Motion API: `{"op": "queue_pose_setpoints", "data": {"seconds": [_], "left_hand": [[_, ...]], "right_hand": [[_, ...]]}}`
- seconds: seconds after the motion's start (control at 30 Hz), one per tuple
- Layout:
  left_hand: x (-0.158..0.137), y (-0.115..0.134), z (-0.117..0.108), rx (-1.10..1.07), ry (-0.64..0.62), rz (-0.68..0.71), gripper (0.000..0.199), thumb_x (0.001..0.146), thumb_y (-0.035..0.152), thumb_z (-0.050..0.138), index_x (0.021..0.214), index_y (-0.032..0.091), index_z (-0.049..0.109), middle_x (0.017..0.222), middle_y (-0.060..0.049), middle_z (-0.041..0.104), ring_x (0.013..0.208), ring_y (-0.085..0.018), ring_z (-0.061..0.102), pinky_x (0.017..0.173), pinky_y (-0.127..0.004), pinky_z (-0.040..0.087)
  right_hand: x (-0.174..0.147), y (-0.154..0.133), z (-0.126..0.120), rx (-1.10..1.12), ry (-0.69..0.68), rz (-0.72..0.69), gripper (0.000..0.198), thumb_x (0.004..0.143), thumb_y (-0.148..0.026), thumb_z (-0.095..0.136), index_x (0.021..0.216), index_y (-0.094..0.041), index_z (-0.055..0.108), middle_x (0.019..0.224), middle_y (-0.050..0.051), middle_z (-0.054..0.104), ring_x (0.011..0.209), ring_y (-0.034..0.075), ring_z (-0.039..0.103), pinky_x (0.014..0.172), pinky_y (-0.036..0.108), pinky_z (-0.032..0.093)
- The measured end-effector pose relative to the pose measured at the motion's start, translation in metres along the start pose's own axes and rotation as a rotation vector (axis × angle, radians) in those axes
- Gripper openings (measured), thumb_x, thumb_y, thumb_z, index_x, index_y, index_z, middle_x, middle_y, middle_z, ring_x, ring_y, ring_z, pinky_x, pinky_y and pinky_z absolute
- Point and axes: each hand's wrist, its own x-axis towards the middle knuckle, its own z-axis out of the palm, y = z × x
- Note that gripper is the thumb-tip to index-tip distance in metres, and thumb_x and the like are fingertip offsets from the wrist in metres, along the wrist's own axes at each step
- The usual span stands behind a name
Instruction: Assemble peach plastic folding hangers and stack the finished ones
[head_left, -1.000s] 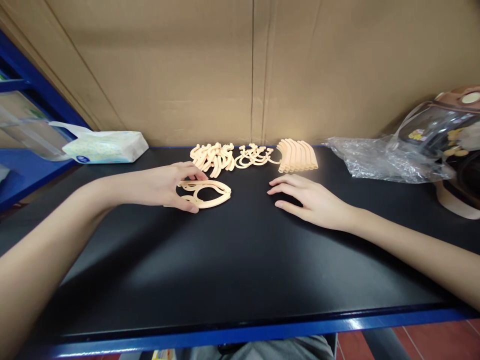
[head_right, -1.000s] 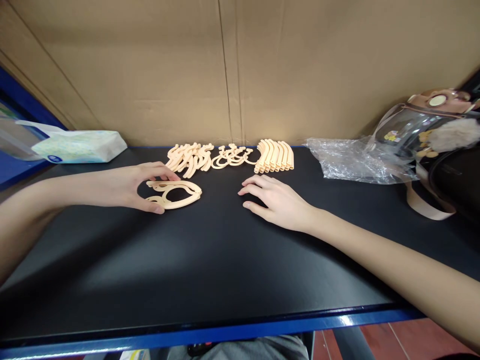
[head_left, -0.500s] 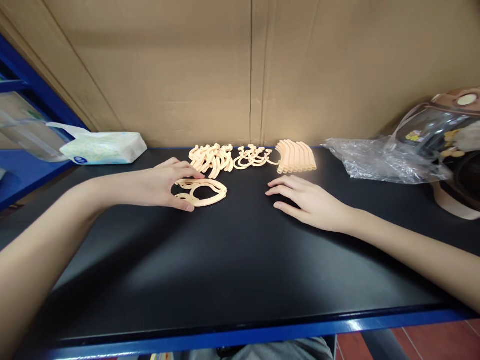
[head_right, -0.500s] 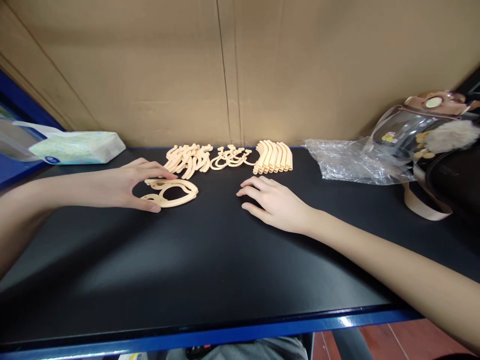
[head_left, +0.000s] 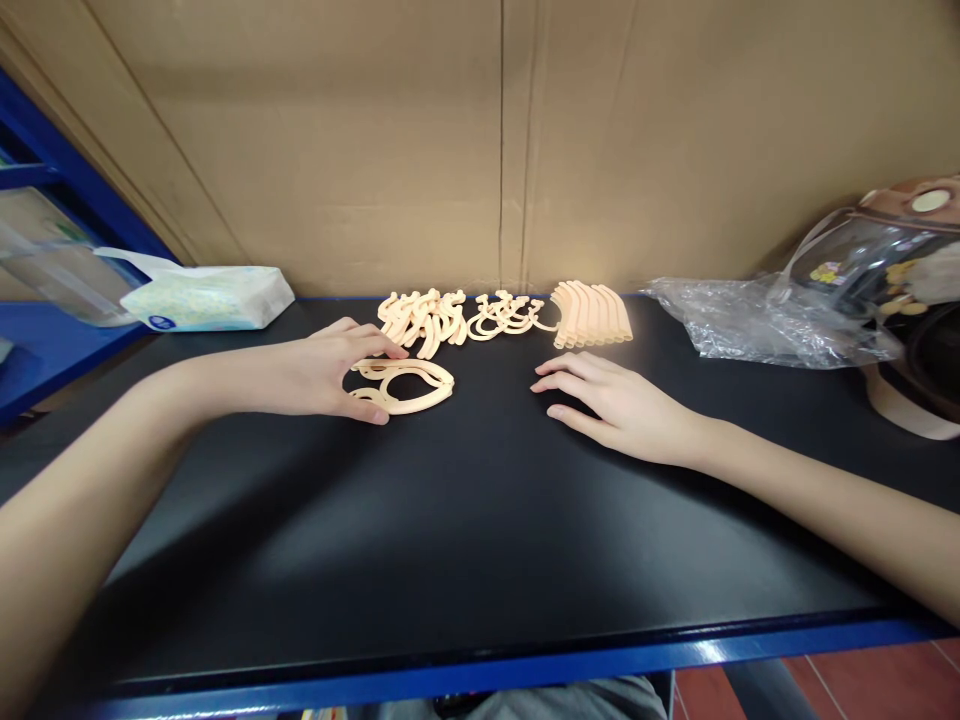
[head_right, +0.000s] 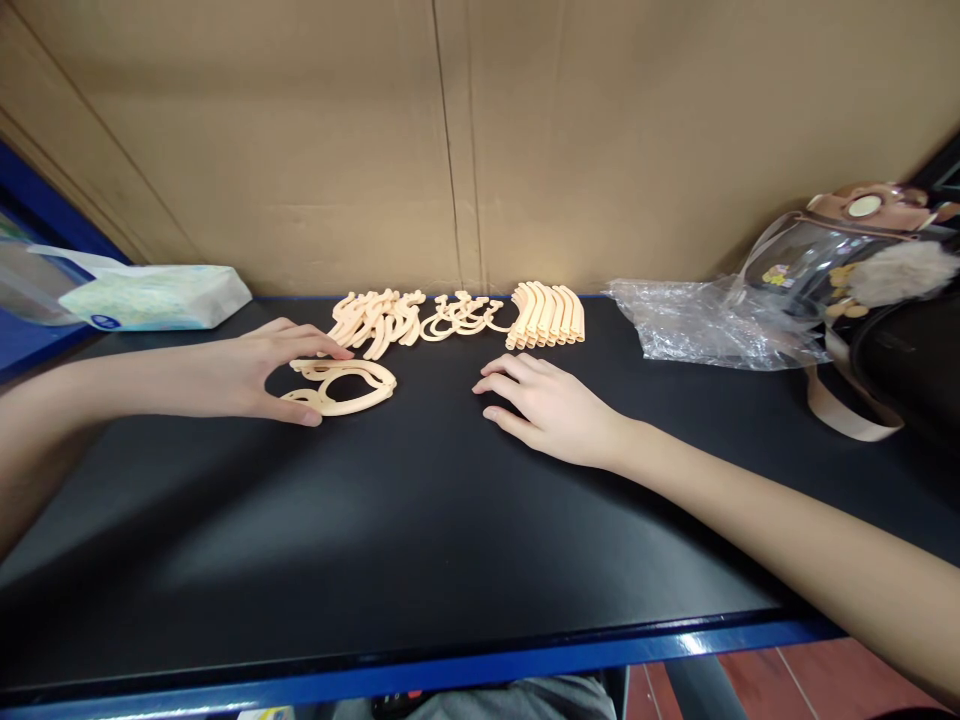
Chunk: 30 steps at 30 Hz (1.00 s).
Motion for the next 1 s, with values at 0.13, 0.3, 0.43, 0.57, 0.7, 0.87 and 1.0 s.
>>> {"op": "queue_pose_setpoints", "data": {"seconds": [0.13,0.3,0.43,0.57,0.7,0.87,1.0], "left_hand": [[0.001,0.000,0.001,-0.026,-0.005,-0.019,0.066,0.075,0.063,0.061,0.131,0.031,0.053,0.116,-0.006,0.059,0.107,-0.028,0.053,0.092,-0.037,0.042],[-0.001,-0.003,0.001,-0.047,0.003,-0.043,0.071,0.072,0.063,0.063,0.132,0.028,0.051,0.122,-0.006,0.058,0.111,-0.028,0.050,0.094,-0.036,0.041],[0.001,0.006,0.003,-0.023,0.073,-0.029,0.073,0.075,0.064,0.061,0.135,0.023,0.046,0.129,-0.007,0.053,0.119,-0.031,0.045,0.097,-0.040,0.040],[0.011,0.040,0.017,-0.056,0.294,0.122,0.057,0.089,0.056,0.049,0.133,0.020,0.045,0.136,-0.009,0.049,0.128,-0.028,0.040,0.107,-0.043,0.034],[0.015,0.082,0.040,-0.091,0.307,0.282,0.055,0.096,0.049,0.043,0.141,0.019,0.036,0.150,-0.010,0.035,0.140,-0.024,0.029,0.114,-0.041,0.029],[0.013,0.101,0.053,-0.093,0.159,0.346,0.060,0.098,0.049,0.038,0.148,0.017,0.028,0.155,-0.010,0.028,0.143,-0.023,0.026,0.116,-0.041,0.029],[0.014,0.098,0.051,-0.103,0.152,0.365,0.058,0.097,0.048,0.040,0.145,0.017,0.035,0.153,-0.010,0.033,0.140,-0.024,0.033,0.114,-0.041,0.032]], "right_hand": [[0.000,-0.001,0.000,-0.008,-0.004,0.002,0.030,0.098,-0.033,0.039,0.118,-0.019,0.057,0.125,0.012,0.056,0.116,0.024,0.052,0.102,0.045,0.043],[0.000,0.000,0.000,-0.017,-0.002,0.000,0.030,0.098,-0.033,0.040,0.118,-0.018,0.057,0.125,0.012,0.056,0.116,0.023,0.052,0.102,0.044,0.043],[0.000,0.000,0.000,-0.021,-0.004,0.001,0.031,0.098,-0.033,0.039,0.118,-0.018,0.057,0.125,0.011,0.055,0.116,0.023,0.052,0.103,0.043,0.043],[0.001,-0.001,0.000,-0.029,-0.006,0.008,0.031,0.098,-0.033,0.040,0.118,-0.017,0.058,0.125,0.012,0.056,0.116,0.023,0.052,0.102,0.042,0.043],[0.001,0.000,0.001,-0.036,0.002,0.011,0.032,0.098,-0.033,0.040,0.119,-0.015,0.058,0.125,0.012,0.055,0.115,0.023,0.052,0.102,0.041,0.043],[0.002,0.000,0.002,-0.033,0.009,0.008,0.032,0.098,-0.032,0.040,0.119,-0.015,0.058,0.125,0.012,0.055,0.113,0.023,0.053,0.100,0.040,0.043],[0.004,-0.003,-0.003,-0.017,-0.015,0.015,0.033,0.098,-0.034,0.041,0.119,-0.016,0.057,0.125,0.012,0.056,0.114,0.023,0.054,0.100,0.040,0.043]]}}
